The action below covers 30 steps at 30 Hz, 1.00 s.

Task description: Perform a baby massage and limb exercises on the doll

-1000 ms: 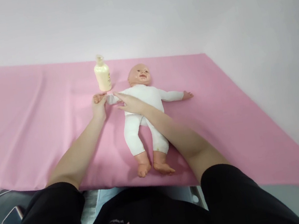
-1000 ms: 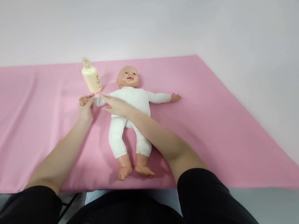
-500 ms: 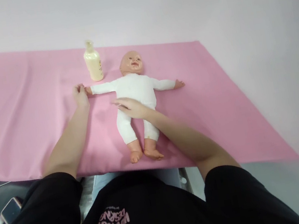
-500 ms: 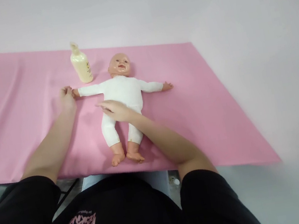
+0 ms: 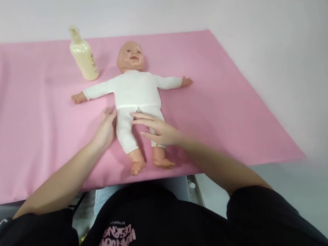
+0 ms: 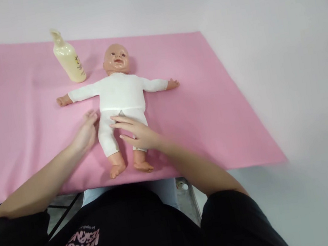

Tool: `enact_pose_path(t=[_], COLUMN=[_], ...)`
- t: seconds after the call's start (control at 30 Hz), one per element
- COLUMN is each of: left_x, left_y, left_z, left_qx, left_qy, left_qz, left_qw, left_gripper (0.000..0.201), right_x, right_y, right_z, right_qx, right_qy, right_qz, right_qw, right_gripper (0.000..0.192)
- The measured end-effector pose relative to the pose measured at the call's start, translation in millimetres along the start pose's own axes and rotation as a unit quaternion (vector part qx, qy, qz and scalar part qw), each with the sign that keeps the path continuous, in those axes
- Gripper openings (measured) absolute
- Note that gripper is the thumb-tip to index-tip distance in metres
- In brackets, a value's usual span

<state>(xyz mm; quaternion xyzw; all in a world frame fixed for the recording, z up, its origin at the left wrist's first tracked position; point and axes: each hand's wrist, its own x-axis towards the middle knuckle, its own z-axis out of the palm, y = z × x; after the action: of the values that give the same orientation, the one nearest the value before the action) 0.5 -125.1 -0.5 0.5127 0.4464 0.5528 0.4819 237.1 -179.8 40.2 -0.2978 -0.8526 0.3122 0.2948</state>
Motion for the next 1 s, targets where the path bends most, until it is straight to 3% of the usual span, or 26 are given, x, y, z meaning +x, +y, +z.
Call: enact_pose_path(t=[0.1,0.27,0.33,0.43,0.57,0.63,0.73,0.87,1.0], left_x=[-32.4,-48.7,-56.5,-71.1,-85.4,-88.8,-90.9,-92.1,-93.0], left_y=[12.1,39.1,47.1,56.5,63.3,64.4,65.2,65.0,62.9], left_z=[15.6,14.1,15.1,20.1,26.0,27.3,28.1,27.6,27.1], left_qx=[-0.111,-0.111,-0.088,-0.092,-0.163,-0.197,-0.241,-0.272,-0.283], left_qy=[-0.074,-0.163,-0.183,-0.244,-0.312,-0.336,-0.357,-0.358,-0.365], left_qz=[-0.132,-0.179,-0.181,-0.195,-0.289,-0.325,-0.343,-0.341,-0.334], left_qw=[0.982,0.964,0.962,0.945,0.89,0.862,0.835,0.826,0.822], left_gripper=[0.03,0.058,0.062,0.066,0.068,0.056,0.032,0.038,0.048], right_x=[-1.9,-9.9,-15.2,-22.5,-28.5,-30.0,-30.4,-27.9,-24.9], right_y=[-0.3,-11.7,-18.9,-26.6,-29.6,-29.7,-29.3,-28.9,-31.4], right_z=[-3.3,1.9,7.6,14.2,16.3,17.1,19.6,21.2,19.3], right_qx=[-0.026,-0.094,-0.112,-0.132,-0.186,-0.194,-0.176,-0.132,-0.117], right_qy=[-0.046,-0.121,-0.13,-0.131,-0.055,-0.006,0.032,0.092,0.102], right_qz=[-0.042,-0.08,-0.105,-0.16,-0.248,-0.288,-0.326,-0.374,-0.383], right_qw=[0.998,0.985,0.98,0.969,0.949,0.938,0.928,0.913,0.911], right_gripper=[0.057,0.089,0.084,0.058,0.022,0.012,0.019,0.036,0.038])
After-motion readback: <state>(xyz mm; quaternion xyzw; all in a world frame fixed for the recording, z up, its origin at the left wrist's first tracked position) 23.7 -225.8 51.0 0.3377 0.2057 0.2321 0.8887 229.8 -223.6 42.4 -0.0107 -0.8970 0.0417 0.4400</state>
